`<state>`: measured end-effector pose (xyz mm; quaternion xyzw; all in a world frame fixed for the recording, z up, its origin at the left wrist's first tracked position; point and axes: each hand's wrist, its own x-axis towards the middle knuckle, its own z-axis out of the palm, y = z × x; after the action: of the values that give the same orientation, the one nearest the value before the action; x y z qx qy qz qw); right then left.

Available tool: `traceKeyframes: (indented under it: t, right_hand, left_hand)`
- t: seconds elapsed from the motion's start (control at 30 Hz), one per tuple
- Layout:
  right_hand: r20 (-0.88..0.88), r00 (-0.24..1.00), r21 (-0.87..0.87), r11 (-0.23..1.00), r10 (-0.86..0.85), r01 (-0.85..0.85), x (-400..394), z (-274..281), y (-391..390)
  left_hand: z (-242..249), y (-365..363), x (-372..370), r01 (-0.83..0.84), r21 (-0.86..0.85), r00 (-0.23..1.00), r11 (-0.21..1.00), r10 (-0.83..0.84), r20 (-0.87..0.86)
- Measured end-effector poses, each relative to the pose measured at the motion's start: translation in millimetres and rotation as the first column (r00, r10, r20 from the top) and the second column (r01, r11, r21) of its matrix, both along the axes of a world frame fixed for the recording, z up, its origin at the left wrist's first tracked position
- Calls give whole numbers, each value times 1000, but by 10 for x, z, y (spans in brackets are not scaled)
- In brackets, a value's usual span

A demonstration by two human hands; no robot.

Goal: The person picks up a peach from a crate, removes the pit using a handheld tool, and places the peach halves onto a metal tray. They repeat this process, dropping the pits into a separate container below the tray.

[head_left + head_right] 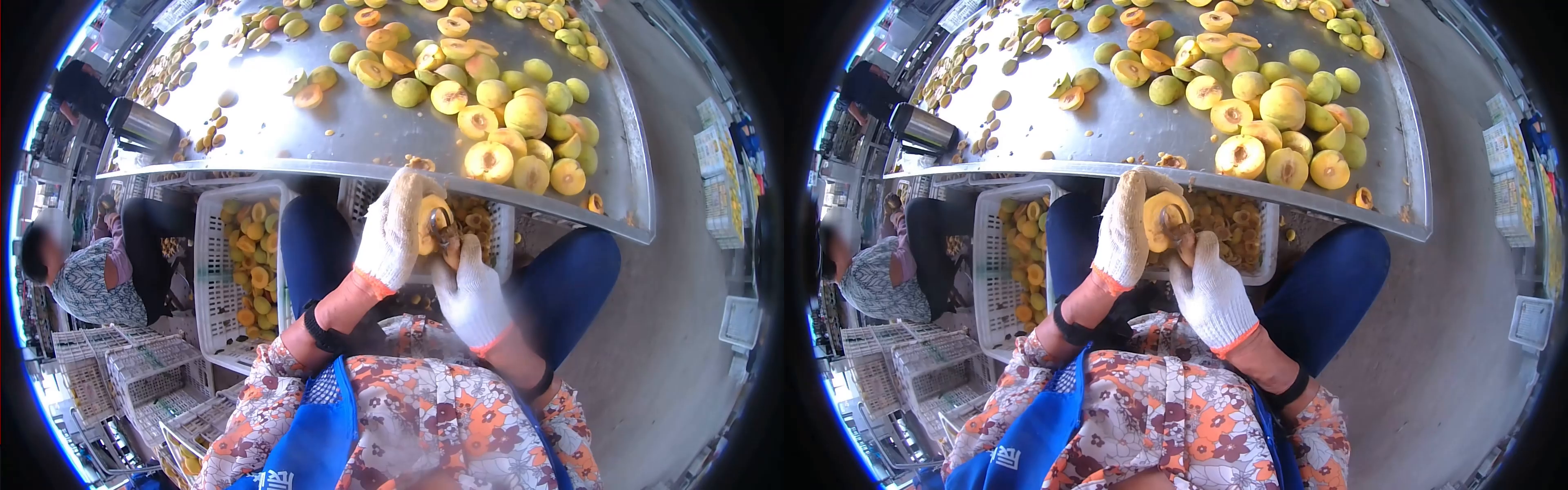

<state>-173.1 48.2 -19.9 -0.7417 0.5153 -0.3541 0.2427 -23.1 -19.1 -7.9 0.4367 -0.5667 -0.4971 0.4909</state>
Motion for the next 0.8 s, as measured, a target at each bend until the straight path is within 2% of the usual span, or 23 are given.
traceKeyframes:
  t: [0.07,0.1,0.17,0.27,0.4,0.53,0.57,0.63,0.67,0.7,0.73,0.77,0.8]
  right_hand:
    - [-95,995,-93,995,22,-30,-33,39,-39]
    - [-35,999,-83,996,24,-27,-33,-5,-29]
    - [87,996,-60,998,29,-24,-27,-139,8]
    - [-93,990,9,995,101,-101,-65,-22,10]
    - [86,992,119,988,89,-99,-61,-50,43]
    - [178,981,307,943,77,-130,-62,1,60]
    - [190,979,353,926,70,-135,-67,12,54]
    - [84,984,232,957,156,-172,-97,9,106]
    - [7,981,140,971,193,-193,-130,9,71]
    - [74,982,270,944,174,-188,-141,-81,68]
    - [138,980,395,899,146,-190,-143,-155,48]
    - [216,972,591,781,87,-201,-151,-83,-22]
    - [283,959,758,611,5,-227,-152,0,-62]
  left_hand:
    - [37,-16,2,19,76,998,997,-14,-62]
    - [44,-17,2,32,116,995,993,-21,-94]
    - [44,-13,24,57,46,998,997,-57,-19]
    - [16,7,66,83,36,995,996,-85,60]
    - [26,-116,178,198,3,958,980,-194,210]
    - [77,-178,196,254,155,937,955,-283,205]
    - [83,-171,209,259,248,928,934,-311,205]
    - [90,-218,205,272,389,910,880,-367,195]
    - [-70,-246,233,312,353,904,882,-390,177]
    - [-74,-267,239,345,331,890,878,-418,180]
    - [-84,-282,248,359,381,891,852,-435,134]
    - [-81,-318,265,393,401,880,828,-465,98]
    - [-123,-348,273,381,425,879,821,-464,108]
